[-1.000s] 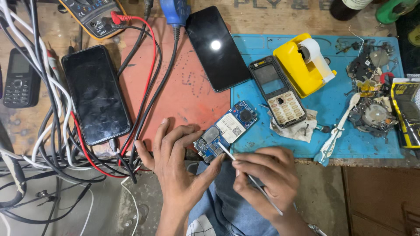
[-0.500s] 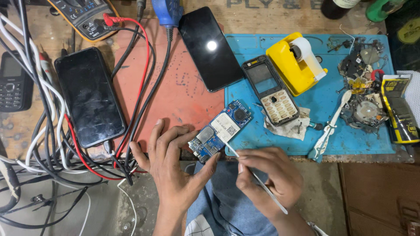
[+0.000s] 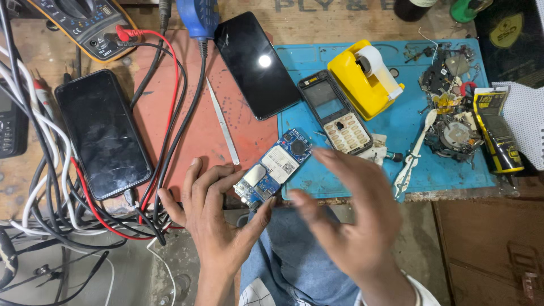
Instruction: The person pries open the back cover of a smartphone using a flat metal pry tool, removes the internal board, and then probes and works on the exposed motherboard with a thin metal tool while holding the board steady on the work mat.
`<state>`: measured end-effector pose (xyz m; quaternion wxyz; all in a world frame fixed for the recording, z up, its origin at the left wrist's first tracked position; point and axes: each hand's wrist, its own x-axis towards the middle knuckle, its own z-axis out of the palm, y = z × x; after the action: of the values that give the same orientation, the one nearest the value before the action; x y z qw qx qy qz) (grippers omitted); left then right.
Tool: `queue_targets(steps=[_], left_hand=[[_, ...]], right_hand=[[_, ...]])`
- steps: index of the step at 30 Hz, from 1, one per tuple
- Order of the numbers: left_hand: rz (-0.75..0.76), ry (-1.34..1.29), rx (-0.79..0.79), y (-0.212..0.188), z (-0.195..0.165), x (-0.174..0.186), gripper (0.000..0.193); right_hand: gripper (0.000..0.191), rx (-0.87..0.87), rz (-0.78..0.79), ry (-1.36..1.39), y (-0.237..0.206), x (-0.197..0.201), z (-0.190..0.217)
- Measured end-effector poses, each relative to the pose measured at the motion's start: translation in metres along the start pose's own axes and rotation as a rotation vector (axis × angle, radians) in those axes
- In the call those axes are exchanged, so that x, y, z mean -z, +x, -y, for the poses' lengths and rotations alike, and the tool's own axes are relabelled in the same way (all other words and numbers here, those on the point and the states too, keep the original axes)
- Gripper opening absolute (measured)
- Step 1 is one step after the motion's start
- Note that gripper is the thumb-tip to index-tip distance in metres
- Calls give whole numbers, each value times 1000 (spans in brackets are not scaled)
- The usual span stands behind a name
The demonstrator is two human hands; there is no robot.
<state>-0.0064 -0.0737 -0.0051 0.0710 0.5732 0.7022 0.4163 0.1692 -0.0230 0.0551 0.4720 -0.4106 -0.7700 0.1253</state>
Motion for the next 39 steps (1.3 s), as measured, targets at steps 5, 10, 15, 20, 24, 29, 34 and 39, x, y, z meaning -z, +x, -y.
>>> queue_targets(steps=[5,10,15,20,24,29,34,39], left_hand=[[-6,-2,4,-1,-2,-1,58],[7,3,-1,0,-3,2,61],[-11,2,-22,0,-3,3,64],[0,16,-22,-2,-1,1,65],[15,13,-32,-3,0,2,65],[43,15,-29,-1,0,4,68],[62,1,-45,0,-1,8,65],[82,-23,-18,-1,-3,10,65]], right_hand=[[38,-415,-112,-551,-30,45,-36],[44,-464,-100,-522,-50,58,-69],[37,-319,-142,-595,-57,70,-78],[38,-460,32,-256,-75,64,-40],[44,-353,425,-93,-86,35,-15],[41,-483,412,-202,-79,22,-2],[36,-359,430,-281,-56,19,8],[38,-209,391,-244,-51,-4,13]])
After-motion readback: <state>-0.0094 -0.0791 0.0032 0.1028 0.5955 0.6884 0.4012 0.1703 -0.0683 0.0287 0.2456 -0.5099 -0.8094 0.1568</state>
